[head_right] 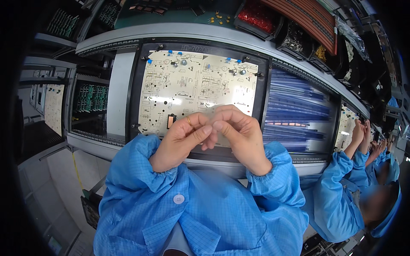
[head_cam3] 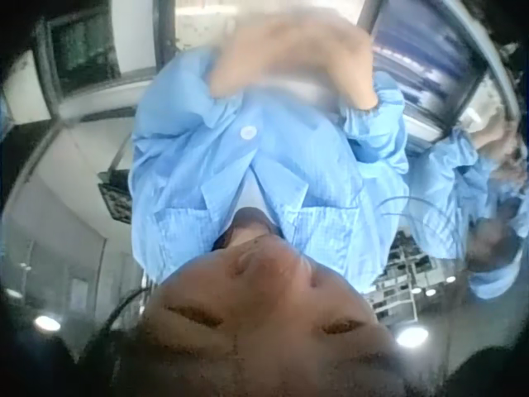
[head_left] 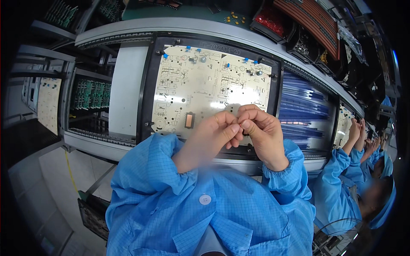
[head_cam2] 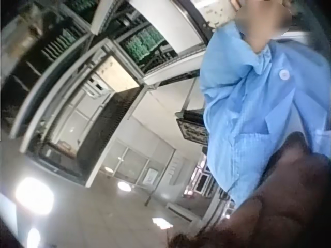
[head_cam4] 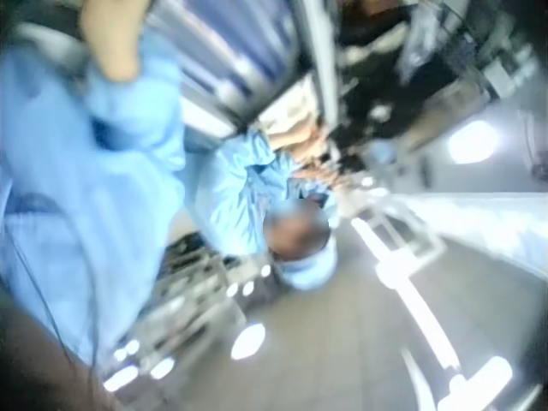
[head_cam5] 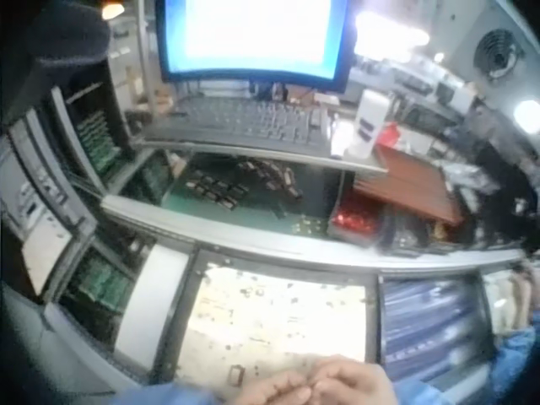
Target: Assembling electronic components onto printed circuit boards on an industrial production line.
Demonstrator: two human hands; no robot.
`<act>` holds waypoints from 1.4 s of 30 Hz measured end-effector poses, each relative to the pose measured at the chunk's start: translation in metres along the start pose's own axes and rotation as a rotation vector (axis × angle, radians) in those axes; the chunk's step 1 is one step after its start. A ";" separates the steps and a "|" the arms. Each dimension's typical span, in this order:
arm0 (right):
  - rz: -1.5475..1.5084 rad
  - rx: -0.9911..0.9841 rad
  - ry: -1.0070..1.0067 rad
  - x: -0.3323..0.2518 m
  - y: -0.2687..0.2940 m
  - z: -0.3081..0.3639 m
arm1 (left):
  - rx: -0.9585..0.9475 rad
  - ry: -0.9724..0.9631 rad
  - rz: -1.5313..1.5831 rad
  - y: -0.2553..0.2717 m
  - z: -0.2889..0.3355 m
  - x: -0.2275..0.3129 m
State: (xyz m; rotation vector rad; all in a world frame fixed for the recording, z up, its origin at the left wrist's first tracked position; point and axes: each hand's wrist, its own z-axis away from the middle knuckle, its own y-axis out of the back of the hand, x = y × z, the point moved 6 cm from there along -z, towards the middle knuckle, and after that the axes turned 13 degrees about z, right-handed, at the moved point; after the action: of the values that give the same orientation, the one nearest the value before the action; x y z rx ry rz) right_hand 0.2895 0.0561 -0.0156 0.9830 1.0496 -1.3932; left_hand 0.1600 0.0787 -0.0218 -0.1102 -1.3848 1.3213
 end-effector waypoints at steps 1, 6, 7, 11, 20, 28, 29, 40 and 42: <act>0.001 0.002 0.002 -0.001 0.000 0.000 | 0.010 0.000 -0.042 0.000 0.000 0.002; -0.102 -0.039 -0.059 0.004 -0.002 0.000 | 0.067 0.006 -0.109 0.002 0.000 0.003; -0.103 -0.040 -0.058 0.004 -0.002 0.000 | 0.071 0.000 -0.099 0.003 0.000 0.003; -0.093 -0.060 -0.066 0.005 -0.002 -0.001 | 0.083 0.005 -0.109 0.004 -0.001 0.002; 0.139 0.011 -0.090 -0.004 -0.011 0.008 | 0.182 -0.112 -0.220 0.003 0.015 -0.001; 0.396 0.011 0.003 -0.001 -0.024 -0.002 | 0.302 -0.190 -0.592 0.017 0.042 0.009; 0.594 0.043 0.166 -0.012 -0.023 -0.015 | 0.304 -0.122 -0.568 0.019 0.043 0.012; 1.017 0.099 0.493 -0.012 -0.036 -0.060 | 0.188 -0.595 -0.014 0.046 0.074 0.044; 1.027 0.103 0.494 -0.012 -0.037 -0.060 | 0.238 -0.553 0.006 0.053 0.075 0.044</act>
State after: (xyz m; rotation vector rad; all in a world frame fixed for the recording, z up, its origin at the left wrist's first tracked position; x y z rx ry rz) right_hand 0.2543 0.1183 -0.0171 1.6716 0.6168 -0.3581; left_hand 0.0590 0.0826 -0.0101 0.4421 -1.6626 1.5808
